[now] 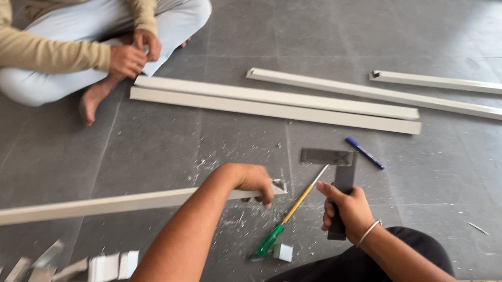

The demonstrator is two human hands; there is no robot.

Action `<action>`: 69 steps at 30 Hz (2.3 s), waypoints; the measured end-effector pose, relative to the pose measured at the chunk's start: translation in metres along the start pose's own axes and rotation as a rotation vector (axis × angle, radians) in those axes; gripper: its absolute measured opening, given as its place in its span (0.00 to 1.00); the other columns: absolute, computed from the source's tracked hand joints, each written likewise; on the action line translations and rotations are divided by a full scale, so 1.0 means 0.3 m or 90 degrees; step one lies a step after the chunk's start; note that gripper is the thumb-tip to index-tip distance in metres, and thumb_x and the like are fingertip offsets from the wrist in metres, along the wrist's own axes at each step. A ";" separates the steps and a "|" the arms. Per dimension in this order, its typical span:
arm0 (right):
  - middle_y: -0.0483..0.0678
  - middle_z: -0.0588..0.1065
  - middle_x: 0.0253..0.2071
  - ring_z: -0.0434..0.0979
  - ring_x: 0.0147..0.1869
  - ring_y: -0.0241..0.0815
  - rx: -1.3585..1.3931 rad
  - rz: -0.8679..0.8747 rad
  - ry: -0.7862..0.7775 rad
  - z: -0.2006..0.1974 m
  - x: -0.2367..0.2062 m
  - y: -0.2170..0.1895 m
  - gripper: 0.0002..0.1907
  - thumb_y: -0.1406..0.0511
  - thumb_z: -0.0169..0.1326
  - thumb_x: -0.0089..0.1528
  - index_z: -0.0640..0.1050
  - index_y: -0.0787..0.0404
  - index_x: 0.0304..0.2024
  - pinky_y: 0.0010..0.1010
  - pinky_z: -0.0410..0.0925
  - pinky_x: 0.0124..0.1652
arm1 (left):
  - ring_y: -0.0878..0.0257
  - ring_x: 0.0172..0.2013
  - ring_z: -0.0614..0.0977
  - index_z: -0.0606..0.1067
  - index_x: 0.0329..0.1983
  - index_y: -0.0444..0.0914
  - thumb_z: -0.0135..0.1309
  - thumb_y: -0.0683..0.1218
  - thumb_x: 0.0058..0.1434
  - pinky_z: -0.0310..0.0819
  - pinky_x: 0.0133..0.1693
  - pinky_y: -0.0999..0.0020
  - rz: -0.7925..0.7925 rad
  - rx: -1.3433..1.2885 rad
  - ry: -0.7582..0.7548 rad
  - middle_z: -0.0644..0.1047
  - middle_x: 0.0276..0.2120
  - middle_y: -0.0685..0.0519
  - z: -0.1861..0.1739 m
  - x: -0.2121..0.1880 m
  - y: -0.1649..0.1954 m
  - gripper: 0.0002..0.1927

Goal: The person sits on the floor and uses a power drill to attach small metal brackets to white plastic moldings. They also use a screwdriver to tighten screws and a square ruler to check alignment. Another person is visible nearby, also working with moldings.

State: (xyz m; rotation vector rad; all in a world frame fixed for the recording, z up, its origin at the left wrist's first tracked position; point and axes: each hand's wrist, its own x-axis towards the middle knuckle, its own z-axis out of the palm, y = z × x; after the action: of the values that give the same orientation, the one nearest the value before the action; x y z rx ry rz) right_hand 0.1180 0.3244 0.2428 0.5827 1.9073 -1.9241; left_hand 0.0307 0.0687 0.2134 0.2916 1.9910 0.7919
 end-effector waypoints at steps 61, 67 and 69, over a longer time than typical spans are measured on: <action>0.54 0.73 0.53 0.78 0.55 0.53 -0.929 -0.402 -0.247 0.331 0.084 0.109 0.37 0.51 0.66 0.53 0.68 0.57 0.59 0.43 0.74 0.49 | 0.47 0.54 0.79 0.63 0.65 0.32 0.46 0.50 0.71 0.81 0.54 0.44 0.007 -1.210 0.745 0.72 0.55 0.40 0.225 -0.294 -0.694 0.25; 0.50 0.80 0.41 0.81 0.48 0.53 -1.259 -0.201 -0.391 0.275 0.014 0.220 0.32 0.37 0.62 0.52 0.82 0.55 0.41 0.43 0.75 0.46 | 0.49 0.56 0.79 0.63 0.65 0.33 0.46 0.49 0.71 0.78 0.56 0.46 -0.132 -1.182 0.888 0.72 0.58 0.45 0.210 -0.343 -0.808 0.23; 0.50 0.81 0.39 0.83 0.46 0.52 -1.281 -0.271 -0.411 0.254 -0.003 0.244 0.29 0.40 0.61 0.55 0.81 0.55 0.43 0.42 0.75 0.45 | 0.50 0.55 0.80 0.66 0.65 0.34 0.48 0.49 0.70 0.78 0.55 0.48 -0.207 -1.179 0.875 0.73 0.60 0.45 0.211 -0.312 -0.803 0.23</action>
State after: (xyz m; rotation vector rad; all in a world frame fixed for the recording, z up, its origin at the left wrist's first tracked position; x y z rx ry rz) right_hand 0.1550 0.2469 0.1811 -0.9245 2.2874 0.3861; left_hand 0.1603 -0.1353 0.1021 -1.9706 1.2165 2.4829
